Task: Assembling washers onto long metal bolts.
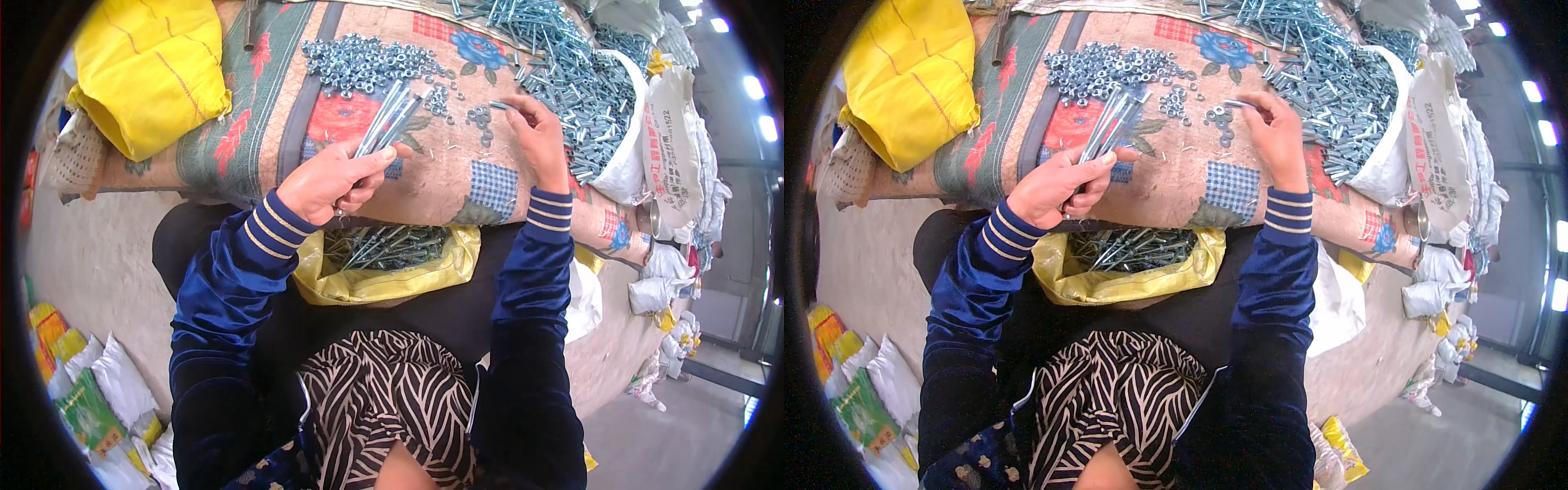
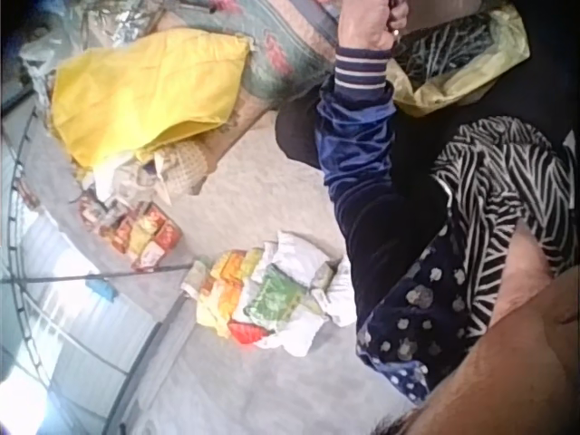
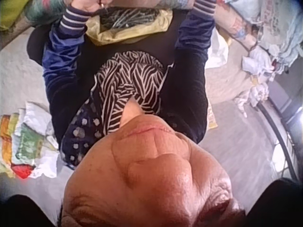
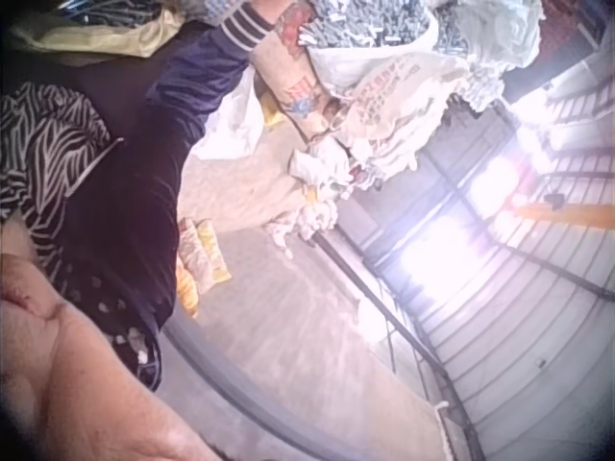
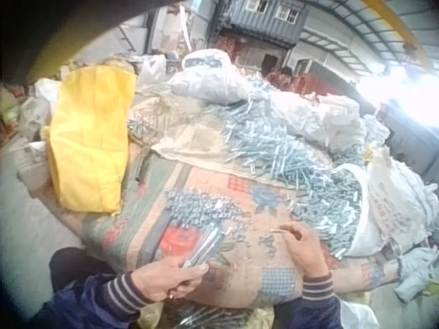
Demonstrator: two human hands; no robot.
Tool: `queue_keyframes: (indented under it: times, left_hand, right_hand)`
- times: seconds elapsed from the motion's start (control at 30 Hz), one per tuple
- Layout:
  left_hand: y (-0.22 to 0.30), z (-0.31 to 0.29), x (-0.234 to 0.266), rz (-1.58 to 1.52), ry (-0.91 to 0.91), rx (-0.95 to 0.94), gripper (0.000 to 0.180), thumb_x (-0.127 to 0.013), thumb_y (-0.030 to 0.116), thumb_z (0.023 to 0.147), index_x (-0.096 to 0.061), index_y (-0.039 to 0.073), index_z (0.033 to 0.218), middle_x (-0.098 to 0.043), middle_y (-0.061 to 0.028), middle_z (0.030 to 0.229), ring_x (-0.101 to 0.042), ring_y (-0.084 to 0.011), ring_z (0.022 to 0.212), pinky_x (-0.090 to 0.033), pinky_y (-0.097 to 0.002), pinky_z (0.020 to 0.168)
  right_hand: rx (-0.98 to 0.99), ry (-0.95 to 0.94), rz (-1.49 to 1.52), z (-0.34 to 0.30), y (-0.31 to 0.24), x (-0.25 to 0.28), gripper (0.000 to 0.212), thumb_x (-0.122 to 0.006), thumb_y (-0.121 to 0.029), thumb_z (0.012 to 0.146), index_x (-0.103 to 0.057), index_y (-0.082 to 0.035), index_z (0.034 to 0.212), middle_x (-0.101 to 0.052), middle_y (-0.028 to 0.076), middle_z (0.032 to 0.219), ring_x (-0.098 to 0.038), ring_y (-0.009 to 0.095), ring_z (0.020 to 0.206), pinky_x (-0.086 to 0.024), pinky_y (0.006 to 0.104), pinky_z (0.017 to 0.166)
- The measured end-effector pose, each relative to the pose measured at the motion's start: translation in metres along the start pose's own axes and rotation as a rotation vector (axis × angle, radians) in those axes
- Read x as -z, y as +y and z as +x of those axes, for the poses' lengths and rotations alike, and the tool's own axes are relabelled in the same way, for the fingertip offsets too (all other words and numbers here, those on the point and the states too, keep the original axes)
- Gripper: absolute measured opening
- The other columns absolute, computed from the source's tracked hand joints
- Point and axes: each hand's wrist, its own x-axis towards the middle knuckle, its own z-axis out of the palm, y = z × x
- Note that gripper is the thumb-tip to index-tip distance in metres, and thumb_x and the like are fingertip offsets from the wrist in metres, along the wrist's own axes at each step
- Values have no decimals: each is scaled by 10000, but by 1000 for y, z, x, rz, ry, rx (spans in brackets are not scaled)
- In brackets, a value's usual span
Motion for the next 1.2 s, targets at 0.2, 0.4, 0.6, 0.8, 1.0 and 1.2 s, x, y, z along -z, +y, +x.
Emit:
queue_keyframes:
  times: [0.2, 0.4, 0.6, 0.8, 1.0, 1.2]
  left_hand:
    - [-3, 0, -5, 135, -39, 66, 326, -508, 223, 956, -516, 43, 1228, -345, 81, 622, -295, -6, 473, -233, -164, 392]
    - [-1, -1, -5, 221, -46, 80, 299, -543, 255, 936, -554, 78, 1176, -370, 87, 627, -293, 0, 470, -222, -161, 390]
    - [-2, 0, -4, 127, -10, 36, 341, -525, 247, 948, -530, 47, 1225, -444, 60, 656, -356, -14, 475, -266, -158, 400]
    - [-3, 4, -2, -48, 146, -30, 303, -505, 285, 956, -548, 63, 1158, -616, -22, 786, -501, -39, 522, -318, -155, 389]
    - [0, -5, 6, -53, 193, -8, 286, -528, 306, 944, -579, 61, 1084, -619, -22, 786, -512, -33, 530, -310, -141, 370]
    - [7, -4, 5, -40, 217, -105, 231, -578, 245, 918, -585, 52, 1046, -536, 25, 748, -477, -13, 542, -270, -119, 369]
  right_hand:
    - [16, -268, 589, -17, -76, 3, 218, -565, -67, 877, -629, -10, 1078, -618, -13, 966, -519, 66, 809, -422, 208, 755]
    - [14, -371, 668, -21, -82, 7, 255, -591, -71, 871, -593, 13, 1112, -611, 12, 955, -529, 72, 813, -434, 207, 753]
    - [-46, -381, 870, -20, -82, 3, 296, -612, -54, 858, -561, 32, 1136, -612, 20, 897, -541, 61, 763, -454, 205, 686]
    - [-329, -403, 1104, -29, -81, -23, 231, -665, -104, 833, -627, 14, 1028, -610, 3, 776, -547, 58, 664, -455, 201, 603]
    - [-45, -566, 702, -44, -117, -44, 220, -658, -128, 838, -658, -25, 1032, -609, -21, 815, -529, 34, 679, -429, 188, 593]
    - [102, 125, 37, -2, -21, -40, 195, -652, -138, 790, -704, -52, 957, -634, 68, 797, -583, 144, 685, -460, 275, 624]
